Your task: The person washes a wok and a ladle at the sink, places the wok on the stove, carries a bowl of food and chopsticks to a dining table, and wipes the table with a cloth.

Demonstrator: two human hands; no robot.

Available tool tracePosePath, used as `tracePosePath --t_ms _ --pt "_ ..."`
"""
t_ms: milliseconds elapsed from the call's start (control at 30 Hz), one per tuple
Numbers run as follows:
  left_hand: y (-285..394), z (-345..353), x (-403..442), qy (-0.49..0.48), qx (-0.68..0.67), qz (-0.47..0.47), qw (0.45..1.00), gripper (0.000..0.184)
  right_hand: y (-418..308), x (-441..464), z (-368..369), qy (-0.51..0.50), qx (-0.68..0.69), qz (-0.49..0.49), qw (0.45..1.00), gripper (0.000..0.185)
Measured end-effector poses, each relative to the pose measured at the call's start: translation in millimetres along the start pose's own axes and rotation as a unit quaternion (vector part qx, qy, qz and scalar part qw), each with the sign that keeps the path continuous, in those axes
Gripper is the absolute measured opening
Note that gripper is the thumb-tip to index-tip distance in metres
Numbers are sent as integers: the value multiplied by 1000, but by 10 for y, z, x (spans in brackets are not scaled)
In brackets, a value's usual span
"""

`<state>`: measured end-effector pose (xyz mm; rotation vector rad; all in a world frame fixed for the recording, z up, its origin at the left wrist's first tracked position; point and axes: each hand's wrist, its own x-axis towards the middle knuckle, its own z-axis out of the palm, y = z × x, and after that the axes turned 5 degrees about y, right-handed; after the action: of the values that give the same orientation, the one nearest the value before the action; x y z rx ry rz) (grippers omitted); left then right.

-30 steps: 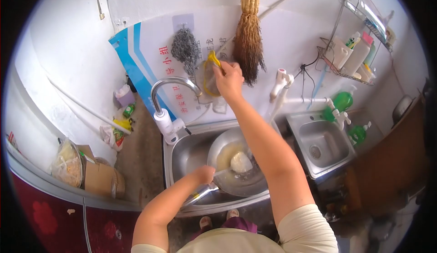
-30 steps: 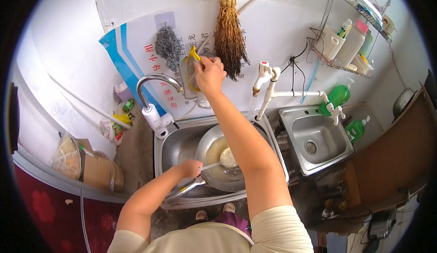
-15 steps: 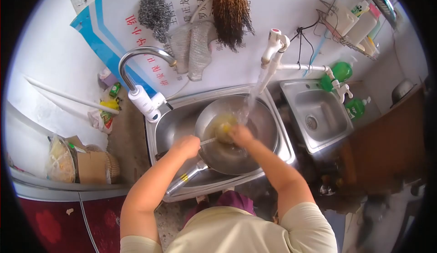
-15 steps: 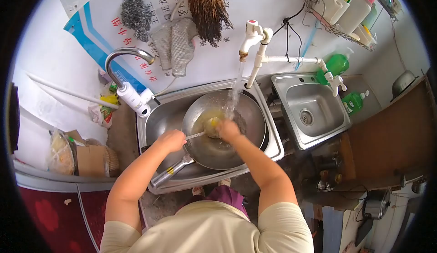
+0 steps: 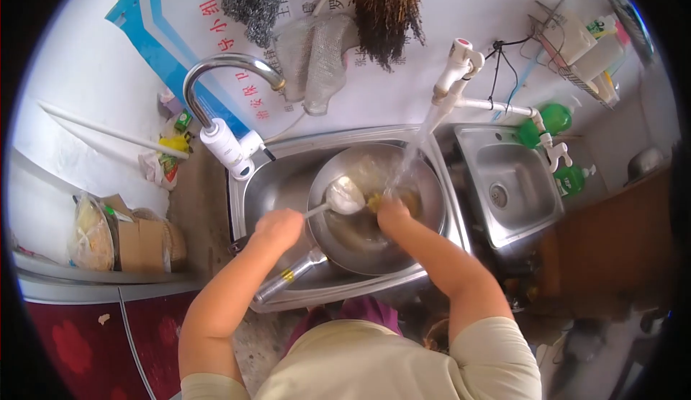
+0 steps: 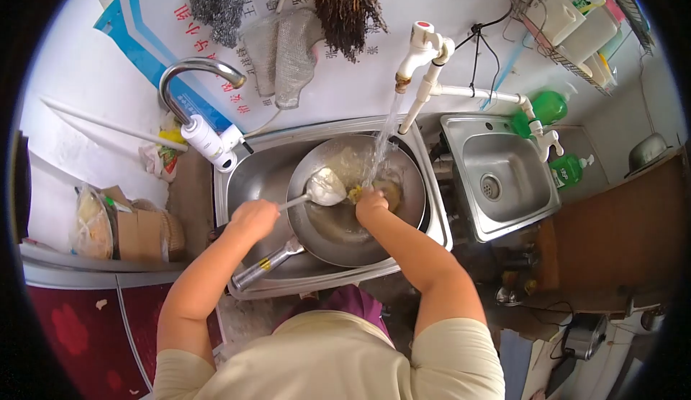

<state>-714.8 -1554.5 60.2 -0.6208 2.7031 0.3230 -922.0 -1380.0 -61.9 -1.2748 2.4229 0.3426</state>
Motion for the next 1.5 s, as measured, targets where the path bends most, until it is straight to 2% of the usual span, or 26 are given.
tracePosePath --t_ms 67,133,200,267,333,400,500,600,700,867,967,1033,1100,1133,1200,1300,1333,1400,1500 --pt "-54 -42 -73 23 5 -9 1000 22 -51 -131 -153 -195 -152 -155 956 38" --pt "-32 -197 -223 45 -2 -19 999 19 -225 -298 -209 -232 -69 -255 936 35" --pt "-87 -172 -246 61 -12 -20 998 22 -494 -543 -559 -270 77 -287 916 38" --pt "-89 -204 -284 82 -21 -28 996 23 -682 -405 -441 -225 181 -306 907 36" --pt "-99 -210 -311 111 -38 -32 993 25 -744 -65 -57 -33 374 -343 861 47" --pt "-114 -206 -320 132 -45 -35 990 26 -820 94 12 86 420 -247 869 55" --pt "-149 -199 -334 137 -39 -38 989 26 -816 487 90 189 395 -145 887 58" --pt "-174 -176 -358 128 -39 -37 990 27 -837 289 -81 66 488 -185 850 58" --pt "-184 -107 -345 131 -55 -30 989 30 -804 -376 -483 -155 499 -204 827 57" --pt "-56 -121 -315 114 -72 -8 991 29 -348 -943 -580 -266 282 -264 883 43" --pt "0 -42 -260 107 -75 12 991 28 15 -1035 -570 -300 119 -214 922 52" --pt "82 -71 -255 90 -69 18 993 28 319 -1127 -616 -187 39 -147 970 58" --pt "142 -70 -240 80 -63 23 995 28 549 -1035 -678 -161 -94 -73 980 53" --pt "159 -55 -235 78 -61 24 995 27 724 -917 -566 -50 -153 -73 984 51" --pt "187 -39 -238 75 -57 24 995 27 938 -718 -353 171 -263 -71 947 46" --pt "170 -46 -290 80 -60 14 995 27 664 -719 -465 -81 -297 23 951 38" --pt "145 -37 -315 88 -65 7 994 27 505 -861 -609 -110 -196 30 974 37" --pt "86 -7 -359 106 -71 0 992 28 282 -1045 -579 -140 -71 -29 987 33" --pt "32 15 -428 116 -71 -10 991 29 9 -1135 -525 -152 26 -227 962 25"
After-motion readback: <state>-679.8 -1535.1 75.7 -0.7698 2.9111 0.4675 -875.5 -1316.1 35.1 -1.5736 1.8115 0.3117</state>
